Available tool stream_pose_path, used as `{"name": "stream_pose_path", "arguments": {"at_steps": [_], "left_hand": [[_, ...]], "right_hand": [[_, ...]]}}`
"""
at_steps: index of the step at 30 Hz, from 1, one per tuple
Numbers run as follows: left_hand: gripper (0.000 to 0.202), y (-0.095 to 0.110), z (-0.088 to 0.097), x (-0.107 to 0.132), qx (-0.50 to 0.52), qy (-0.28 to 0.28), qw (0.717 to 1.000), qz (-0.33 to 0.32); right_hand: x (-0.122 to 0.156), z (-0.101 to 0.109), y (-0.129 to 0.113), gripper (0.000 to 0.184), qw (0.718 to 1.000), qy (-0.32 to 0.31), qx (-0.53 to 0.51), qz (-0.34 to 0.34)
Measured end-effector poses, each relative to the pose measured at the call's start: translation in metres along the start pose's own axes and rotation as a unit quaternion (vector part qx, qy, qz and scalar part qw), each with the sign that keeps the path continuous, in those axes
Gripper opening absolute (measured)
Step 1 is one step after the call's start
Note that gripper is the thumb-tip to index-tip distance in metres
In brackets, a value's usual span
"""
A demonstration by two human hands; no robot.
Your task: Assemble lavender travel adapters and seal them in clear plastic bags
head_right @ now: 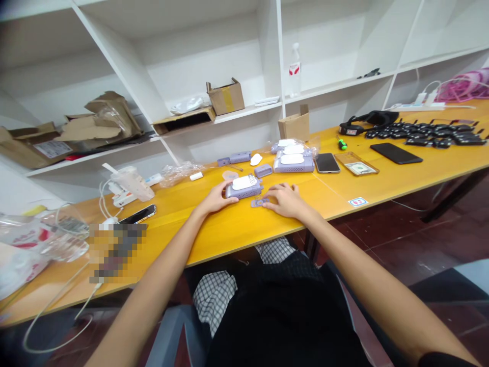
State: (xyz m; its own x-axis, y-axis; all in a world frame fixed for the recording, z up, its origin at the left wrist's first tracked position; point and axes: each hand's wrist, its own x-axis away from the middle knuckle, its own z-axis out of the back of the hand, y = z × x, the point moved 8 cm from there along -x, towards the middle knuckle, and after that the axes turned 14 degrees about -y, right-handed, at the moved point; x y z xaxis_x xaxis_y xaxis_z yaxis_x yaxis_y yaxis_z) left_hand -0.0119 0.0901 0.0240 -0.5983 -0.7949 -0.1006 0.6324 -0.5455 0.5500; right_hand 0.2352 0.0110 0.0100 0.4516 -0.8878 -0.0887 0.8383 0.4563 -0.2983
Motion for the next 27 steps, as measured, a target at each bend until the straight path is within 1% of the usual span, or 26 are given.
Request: {"name": "stream_pose_path", "arguments": {"at_steps": [2, 6, 11, 14, 16, 18, 22, 24, 27], "left_hand": [[0.089, -0.005, 0.003, 0.0, 0.004, -0.013, 1.0, 0.016], [0.092, -0.015, 0.01, 0.005, 0.035, -0.025, 0.998, 0.042], [0.095, -0.017, 0.016, 0.009, 0.041, -0.026, 0.997, 0.057], [0.095, -0.02, 0.02, 0.01, 0.056, -0.056, 0.995, 0.054], [0.094, -0.028, 0.026, 0.014, 0.063, -0.067, 0.994, 0.057], [0.091, -0.04, 0.036, 0.02, 0.058, -0.052, 0.995, 0.069], [0.089, -0.063, 0.054, 0.033, 0.03, 0.015, 0.994, 0.106], [0.087, -0.07, 0.057, 0.037, 0.018, 0.034, 0.992, 0.122], [0.088, -0.071, 0.055, 0.037, 0.024, 0.028, 0.992, 0.122]], "right_hand": [[0.0, 0.002, 0.003, 0.035, 1.0, 0.012, -0.028, 0.002], [0.0, 0.005, 0.011, 0.032, 0.997, 0.029, -0.067, -0.017], [0.001, 0.004, 0.006, 0.028, 0.998, 0.028, -0.048, 0.004], [0.002, 0.004, 0.004, 0.029, 0.999, 0.028, -0.033, 0.008], [0.002, 0.003, 0.004, 0.029, 0.999, 0.028, -0.027, 0.011], [0.003, 0.003, 0.003, 0.03, 0.999, 0.027, -0.02, 0.015], [0.004, 0.002, 0.002, 0.034, 1.0, 0.021, -0.007, 0.02], [0.004, 0.001, 0.002, 0.036, 1.0, 0.016, -0.006, 0.023], [0.004, 0.0, 0.001, 0.036, 1.0, 0.007, -0.007, 0.027]]}}
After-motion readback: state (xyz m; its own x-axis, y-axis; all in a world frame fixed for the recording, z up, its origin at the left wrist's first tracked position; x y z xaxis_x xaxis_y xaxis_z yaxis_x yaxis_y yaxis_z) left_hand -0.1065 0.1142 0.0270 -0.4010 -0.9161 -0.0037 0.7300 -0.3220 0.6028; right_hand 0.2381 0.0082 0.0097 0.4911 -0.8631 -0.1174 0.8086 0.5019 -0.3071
